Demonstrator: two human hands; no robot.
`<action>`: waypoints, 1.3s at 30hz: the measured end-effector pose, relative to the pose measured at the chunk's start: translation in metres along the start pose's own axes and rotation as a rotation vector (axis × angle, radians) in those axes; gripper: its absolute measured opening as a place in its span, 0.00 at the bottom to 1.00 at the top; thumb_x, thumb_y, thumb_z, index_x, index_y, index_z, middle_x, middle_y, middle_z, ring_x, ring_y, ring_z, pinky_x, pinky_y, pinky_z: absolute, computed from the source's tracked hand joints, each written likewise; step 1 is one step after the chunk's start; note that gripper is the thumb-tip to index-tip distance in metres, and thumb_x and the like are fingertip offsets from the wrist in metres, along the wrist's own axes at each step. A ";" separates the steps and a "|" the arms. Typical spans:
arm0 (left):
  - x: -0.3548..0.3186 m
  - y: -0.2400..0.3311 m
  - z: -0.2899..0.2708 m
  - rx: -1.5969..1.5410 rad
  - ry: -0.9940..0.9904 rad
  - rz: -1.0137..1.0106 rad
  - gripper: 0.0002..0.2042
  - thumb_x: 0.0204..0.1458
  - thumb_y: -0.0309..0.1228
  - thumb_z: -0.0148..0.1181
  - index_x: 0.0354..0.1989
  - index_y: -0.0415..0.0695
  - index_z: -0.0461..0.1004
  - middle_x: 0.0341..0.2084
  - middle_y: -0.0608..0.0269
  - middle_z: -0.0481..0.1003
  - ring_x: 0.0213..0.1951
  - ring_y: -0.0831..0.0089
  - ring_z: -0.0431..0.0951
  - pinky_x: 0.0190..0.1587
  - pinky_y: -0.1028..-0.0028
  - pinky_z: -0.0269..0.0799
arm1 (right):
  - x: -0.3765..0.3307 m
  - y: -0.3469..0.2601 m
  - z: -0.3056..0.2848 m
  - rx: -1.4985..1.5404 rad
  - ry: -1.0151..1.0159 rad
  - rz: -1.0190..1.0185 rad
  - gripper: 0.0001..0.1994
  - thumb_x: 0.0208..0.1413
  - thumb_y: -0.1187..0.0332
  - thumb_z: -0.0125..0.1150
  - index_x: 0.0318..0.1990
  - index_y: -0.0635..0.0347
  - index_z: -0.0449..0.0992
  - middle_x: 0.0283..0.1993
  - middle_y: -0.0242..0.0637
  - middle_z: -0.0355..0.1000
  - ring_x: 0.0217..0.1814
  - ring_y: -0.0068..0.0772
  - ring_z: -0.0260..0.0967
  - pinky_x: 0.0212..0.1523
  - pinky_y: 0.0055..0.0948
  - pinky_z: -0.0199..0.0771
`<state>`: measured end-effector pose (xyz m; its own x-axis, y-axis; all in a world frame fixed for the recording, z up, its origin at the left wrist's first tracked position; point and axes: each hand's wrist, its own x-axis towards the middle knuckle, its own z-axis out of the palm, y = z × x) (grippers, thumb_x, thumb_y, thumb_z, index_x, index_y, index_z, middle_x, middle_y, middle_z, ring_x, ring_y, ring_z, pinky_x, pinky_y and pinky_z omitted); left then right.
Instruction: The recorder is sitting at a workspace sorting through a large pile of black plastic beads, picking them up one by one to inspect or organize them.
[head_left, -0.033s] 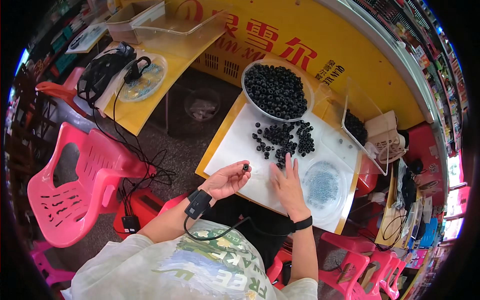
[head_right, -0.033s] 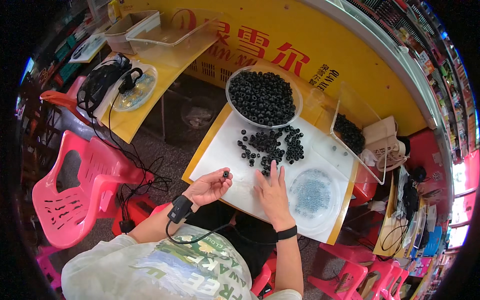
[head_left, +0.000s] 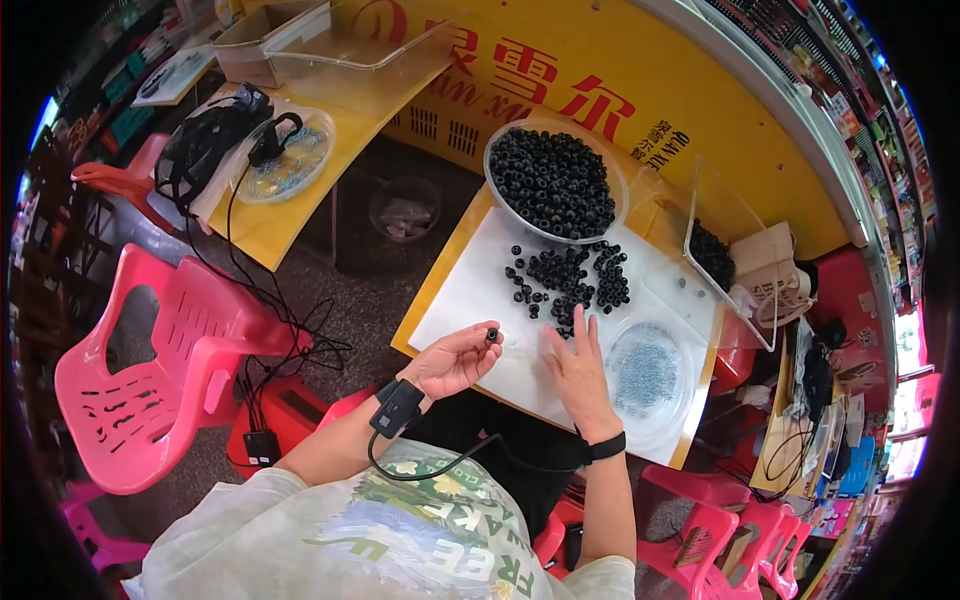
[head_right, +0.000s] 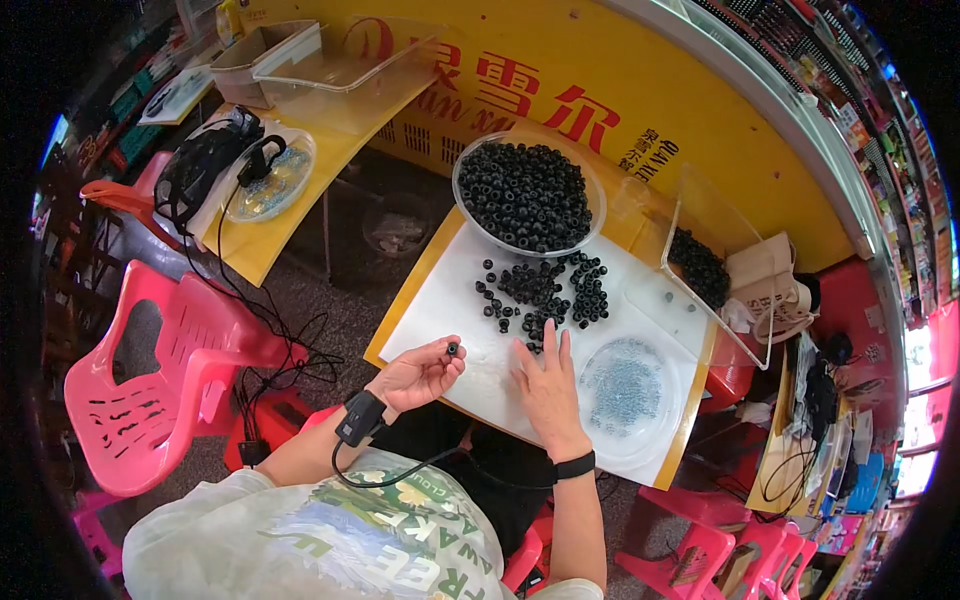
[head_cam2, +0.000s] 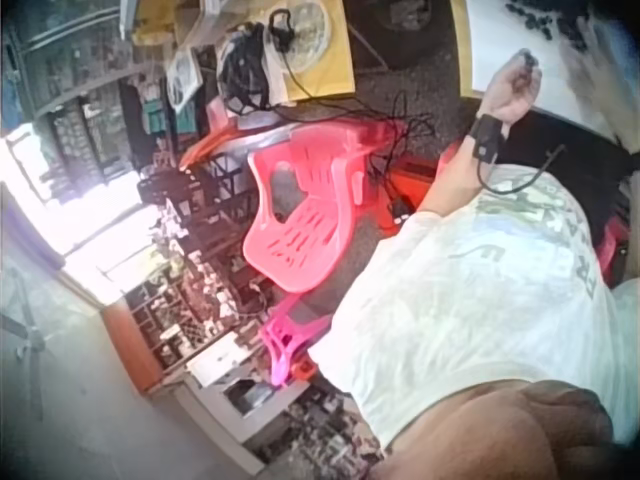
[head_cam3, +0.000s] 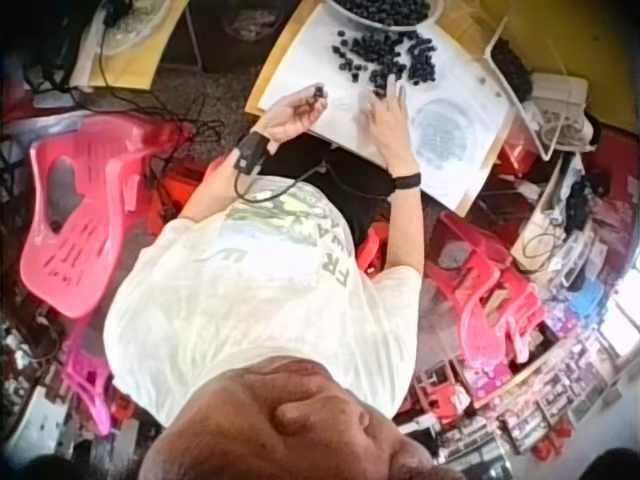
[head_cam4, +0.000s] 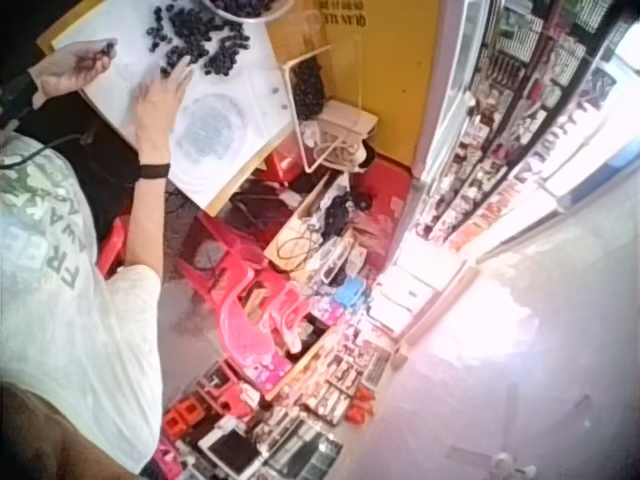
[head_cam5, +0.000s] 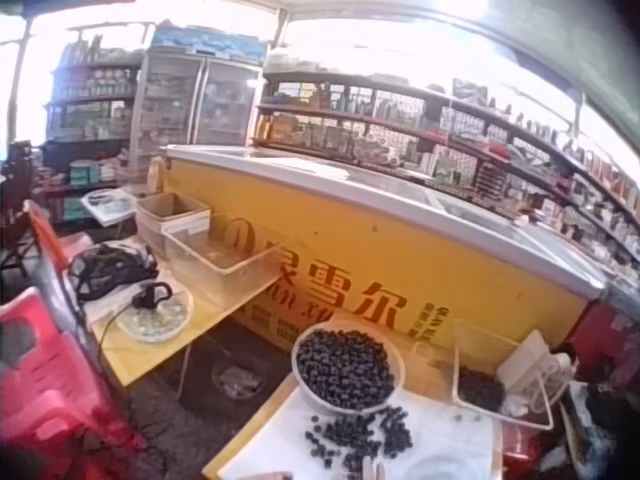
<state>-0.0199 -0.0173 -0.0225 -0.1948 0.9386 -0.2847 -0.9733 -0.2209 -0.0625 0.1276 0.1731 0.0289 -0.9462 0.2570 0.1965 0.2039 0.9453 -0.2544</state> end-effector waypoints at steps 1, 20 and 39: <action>0.000 0.000 0.000 -0.004 0.003 -0.006 0.10 0.62 0.23 0.51 0.51 0.39 0.69 0.41 0.55 0.74 0.42 0.68 0.78 0.46 0.73 0.80 | 0.004 0.001 -0.001 0.012 0.062 -0.005 0.21 0.52 0.69 0.64 0.55 0.54 0.74 0.68 0.49 0.56 0.68 0.59 0.54 0.63 0.48 0.62; -0.008 -0.001 0.012 0.146 0.047 0.065 0.11 0.60 0.24 0.55 0.50 0.39 0.70 0.39 0.58 0.76 0.39 0.74 0.78 0.44 0.78 0.80 | 0.049 -0.031 0.028 0.208 0.186 0.180 0.05 0.48 0.73 0.66 0.34 0.59 0.80 0.36 0.35 0.74 0.37 0.36 0.72 0.39 0.34 0.69; 0.002 -0.029 0.050 0.454 0.082 0.017 0.11 0.58 0.25 0.60 0.48 0.39 0.74 0.36 0.63 0.77 0.38 0.77 0.80 0.43 0.82 0.79 | -0.017 -0.059 -0.030 1.472 0.267 0.611 0.09 0.55 0.81 0.62 0.43 0.72 0.78 0.38 0.41 0.78 0.40 0.29 0.78 0.43 0.22 0.78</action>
<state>0.0020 0.0038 0.0264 -0.2187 0.9076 -0.3583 -0.9284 -0.0805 0.3627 0.1394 0.1188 0.0691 -0.7177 0.6778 -0.1594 -0.0397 -0.2685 -0.9625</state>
